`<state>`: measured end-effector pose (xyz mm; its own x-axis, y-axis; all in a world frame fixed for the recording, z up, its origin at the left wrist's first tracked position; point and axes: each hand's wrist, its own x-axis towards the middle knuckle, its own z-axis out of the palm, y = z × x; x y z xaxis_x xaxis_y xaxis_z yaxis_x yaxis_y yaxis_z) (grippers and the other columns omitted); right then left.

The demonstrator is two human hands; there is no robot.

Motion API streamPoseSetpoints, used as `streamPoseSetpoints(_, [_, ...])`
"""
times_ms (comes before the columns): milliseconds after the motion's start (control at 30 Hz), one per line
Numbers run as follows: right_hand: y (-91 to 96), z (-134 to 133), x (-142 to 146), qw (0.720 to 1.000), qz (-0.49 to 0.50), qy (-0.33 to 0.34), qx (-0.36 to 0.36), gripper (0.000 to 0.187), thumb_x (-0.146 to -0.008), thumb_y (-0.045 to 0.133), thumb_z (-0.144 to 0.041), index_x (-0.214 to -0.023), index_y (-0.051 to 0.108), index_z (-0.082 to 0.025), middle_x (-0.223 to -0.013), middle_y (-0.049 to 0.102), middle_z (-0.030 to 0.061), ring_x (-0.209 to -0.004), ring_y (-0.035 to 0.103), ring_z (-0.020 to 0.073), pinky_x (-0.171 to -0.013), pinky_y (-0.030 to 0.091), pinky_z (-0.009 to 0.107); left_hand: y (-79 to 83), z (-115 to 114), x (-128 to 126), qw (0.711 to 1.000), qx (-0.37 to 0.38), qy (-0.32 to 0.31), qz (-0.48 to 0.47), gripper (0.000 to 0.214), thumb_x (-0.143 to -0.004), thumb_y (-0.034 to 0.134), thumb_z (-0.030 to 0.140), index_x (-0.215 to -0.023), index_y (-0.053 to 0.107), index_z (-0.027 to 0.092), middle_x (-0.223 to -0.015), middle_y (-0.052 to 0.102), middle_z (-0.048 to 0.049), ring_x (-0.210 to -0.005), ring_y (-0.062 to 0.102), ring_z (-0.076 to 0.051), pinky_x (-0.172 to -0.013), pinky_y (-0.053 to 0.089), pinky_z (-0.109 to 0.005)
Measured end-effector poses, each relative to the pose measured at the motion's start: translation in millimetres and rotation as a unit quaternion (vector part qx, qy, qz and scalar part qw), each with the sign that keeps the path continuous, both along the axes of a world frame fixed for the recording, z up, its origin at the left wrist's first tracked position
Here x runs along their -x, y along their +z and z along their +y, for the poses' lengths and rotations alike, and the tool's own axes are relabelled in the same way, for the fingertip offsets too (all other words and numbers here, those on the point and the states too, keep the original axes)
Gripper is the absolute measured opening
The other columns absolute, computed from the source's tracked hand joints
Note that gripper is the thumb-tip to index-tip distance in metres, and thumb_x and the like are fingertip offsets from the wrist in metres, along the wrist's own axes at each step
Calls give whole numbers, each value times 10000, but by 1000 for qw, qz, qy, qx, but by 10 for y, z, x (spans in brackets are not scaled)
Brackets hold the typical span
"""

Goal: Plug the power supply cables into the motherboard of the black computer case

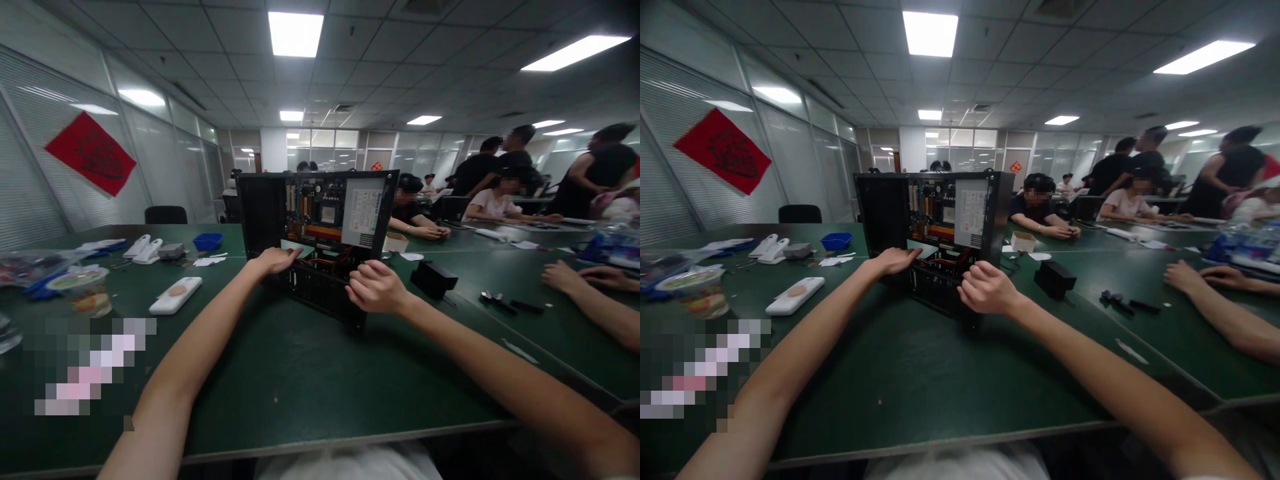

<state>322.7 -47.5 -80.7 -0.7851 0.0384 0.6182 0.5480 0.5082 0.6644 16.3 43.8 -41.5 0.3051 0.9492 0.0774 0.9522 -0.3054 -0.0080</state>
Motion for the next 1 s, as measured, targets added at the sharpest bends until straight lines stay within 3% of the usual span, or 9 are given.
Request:
streamPoseSetpoints(67, [-67,-177,189,994,50,-72,62,225,-979,516,-260,-957,716,-161,-1013,739,111,-901,614,237,-963,386,421,-8,-74,26,1000,0,5,-3,931,-930,-10,745,-1363,610,203,-1308,680,-183,-1237,622,-377,-1020,467,-463])
streamPoseSetpoints(133, [-110,-261,323,990,65,-85,94,283,-987,505,-282,-1121,698,-124,-1112,720,149,-939,613,262,-931,382,431,-19,-127,38,1000,-8,4,3,953,-914,-19,766,-1362,612,209,-1273,696,-186,-1202,640,-386,-993,480,-474])
streamPoseSetpoints(200, [-142,-241,378,991,60,-75,90,299,-991,498,-283,-1159,690,-128,-1106,725,142,-905,609,252,-858,375,413,-25,-152,36,1000,-15,0,11,976,-906,-41,770,-1380,602,209,-1274,691,-195,-1192,642,-401,-979,484,-494])
streamPoseSetpoints(333, [-211,-75,322,995,55,-54,60,274,-987,496,-264,-1144,698,-168,-1104,740,96,-877,593,223,-795,345,389,-4,-143,12,1000,3,5,28,986,-911,-47,764,-1378,606,191,-1293,679,-205,-1222,624,-404,-1000,470,-491])
streamPoseSetpoints(500, [-244,184,163,993,68,-70,62,307,-985,493,-299,-1168,694,-155,-1165,723,114,-908,589,231,-800,331,393,25,-174,-50,999,7,-4,32,992,-895,12,813,-1348,613,166,-1280,685,-202,-1226,619,-390,-996,475,-450])
streamPoseSetpoints(600, [-231,428,34,990,67,-106,71,331,-995,486,-348,-1111,711,-135,-1040,734,127,-865,585,238,-809,322,400,28,-235,-149,999,-9,-1,49,993,-863,121,869,-1292,625,128,-1191,708,-229,-1129,659,-411,-916,509,-449])
streamPoseSetpoints(733, [-231,713,-139,985,58,-134,94,364,-1008,464,-377,-892,725,-153,-803,711,99,-774,565,221,-838,308,392,36,-308,-312,998,1,-8,63,951,-849,259,877,-1269,605,96,-1174,702,-250,-1076,672,-419,-871,524,-443])
streamPoseSetpoints(1000, [-259,687,-133,978,90,-136,128,384,-1026,446,-356,-886,730,-139,-822,746,99,-747,608,201,-889,303,381,116,-357,-319,997,66,-37,17,976,-865,242,866,-1425,471,100,-1331,634,-253,-1167,638,-402,-916,492,-426])
